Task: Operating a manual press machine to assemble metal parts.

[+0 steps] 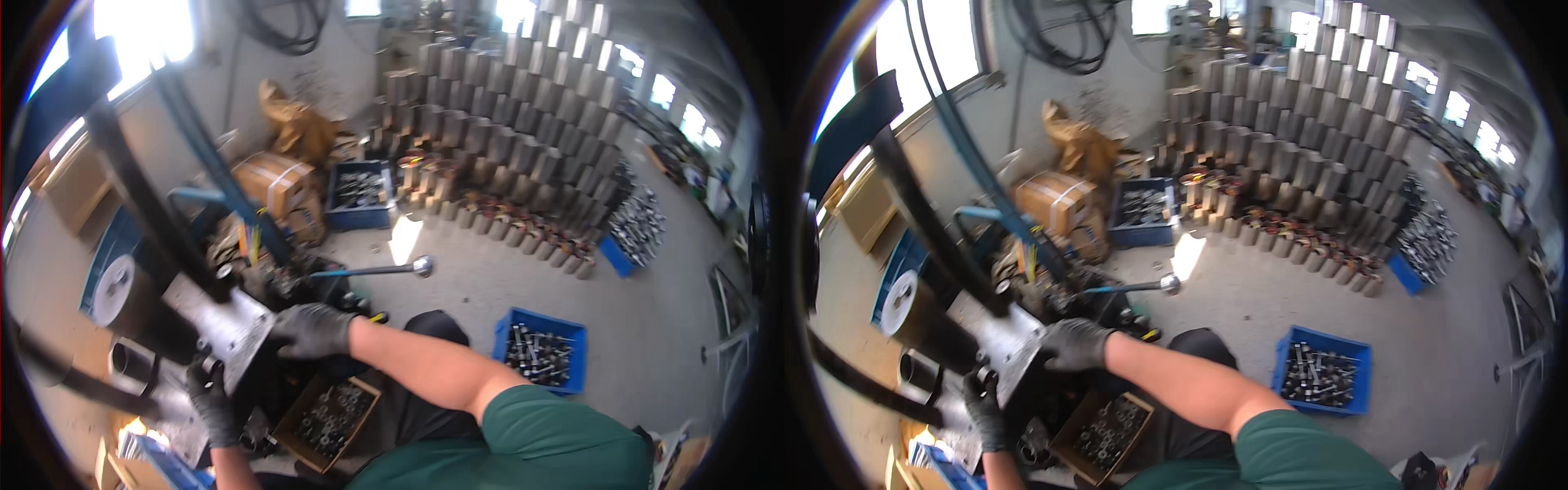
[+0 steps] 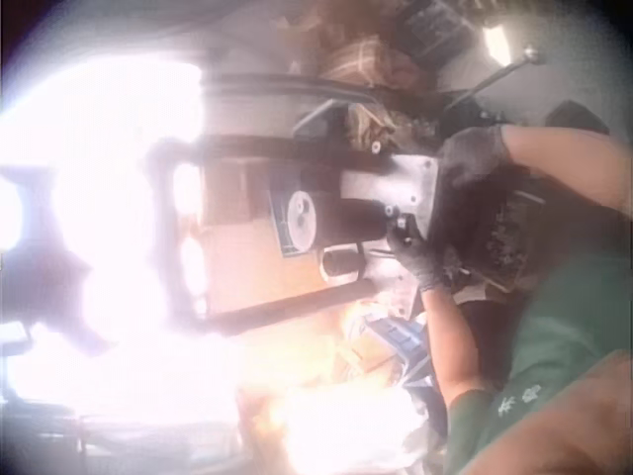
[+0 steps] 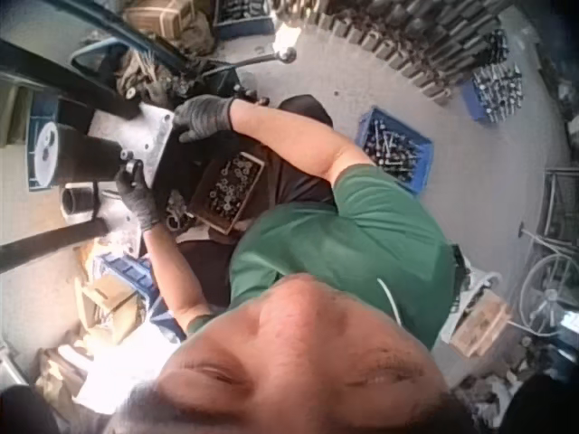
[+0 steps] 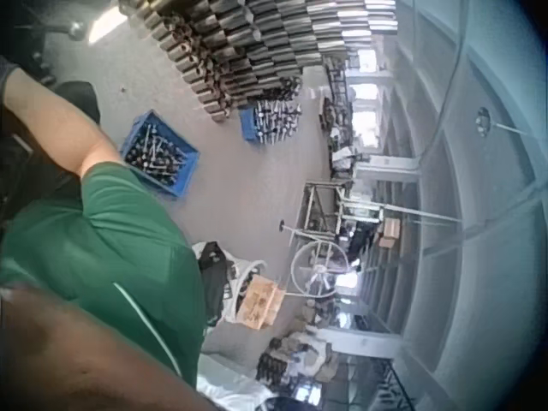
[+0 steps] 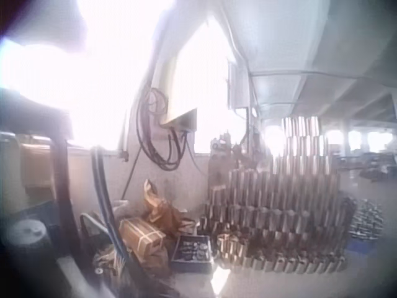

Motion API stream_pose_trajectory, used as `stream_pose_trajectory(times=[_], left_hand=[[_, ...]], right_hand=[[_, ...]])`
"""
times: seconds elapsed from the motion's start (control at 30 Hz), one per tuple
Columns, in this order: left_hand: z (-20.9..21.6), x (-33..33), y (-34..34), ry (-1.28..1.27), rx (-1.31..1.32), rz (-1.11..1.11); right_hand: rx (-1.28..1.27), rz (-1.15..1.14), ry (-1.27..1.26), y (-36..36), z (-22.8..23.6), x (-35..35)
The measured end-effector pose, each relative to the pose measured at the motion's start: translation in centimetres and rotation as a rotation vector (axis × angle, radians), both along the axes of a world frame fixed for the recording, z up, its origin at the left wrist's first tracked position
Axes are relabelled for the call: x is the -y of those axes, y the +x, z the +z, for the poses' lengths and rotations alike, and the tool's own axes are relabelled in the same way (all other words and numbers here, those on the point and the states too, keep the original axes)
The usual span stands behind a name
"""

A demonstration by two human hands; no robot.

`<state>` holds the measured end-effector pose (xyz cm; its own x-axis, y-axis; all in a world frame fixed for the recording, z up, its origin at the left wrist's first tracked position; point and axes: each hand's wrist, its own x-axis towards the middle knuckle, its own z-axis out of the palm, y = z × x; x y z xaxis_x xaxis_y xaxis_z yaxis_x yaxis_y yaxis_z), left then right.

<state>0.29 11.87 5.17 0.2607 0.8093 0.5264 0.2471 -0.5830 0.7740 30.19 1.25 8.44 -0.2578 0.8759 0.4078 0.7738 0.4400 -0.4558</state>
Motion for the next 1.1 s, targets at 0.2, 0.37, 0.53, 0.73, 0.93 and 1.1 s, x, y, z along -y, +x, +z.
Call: stream_pose_trajectory(times=[0.2,0.37,0.53,0.73,0.93,1.1], left_hand=[[-0.9,-1.0,0.4,-0.306,-0.042,-0.115],[-1.5,-2.1,0.8,-0.943,0.549,-0.269],[-4.4,-3.8,0.2,-0.814,0.489,-0.122],[-7.7,-7.0,-1.4,-0.447,0.302,-0.218],[-3.8,-3.2,0.2,-0.381,0.154,-0.151],[-1.4,-1.2,1.7,-0.130,0.026,-0.156]], right_hand=[[0.040,-0.077,-0.106,-2.2,1.1,-0.4],[-0.080,-0.135,-0.138,-2.6,1.0,-0.9],[-0.290,-0.237,-0.076,-3.3,1.2,-1.5],[-0.069,-0.250,-0.240,-3.7,5.5,-1.0],[-0.328,-0.233,-0.216,-4.6,6.4,-0.2],[-0.263,-0.251,-0.206,-4.3,4.9,-1.1]])
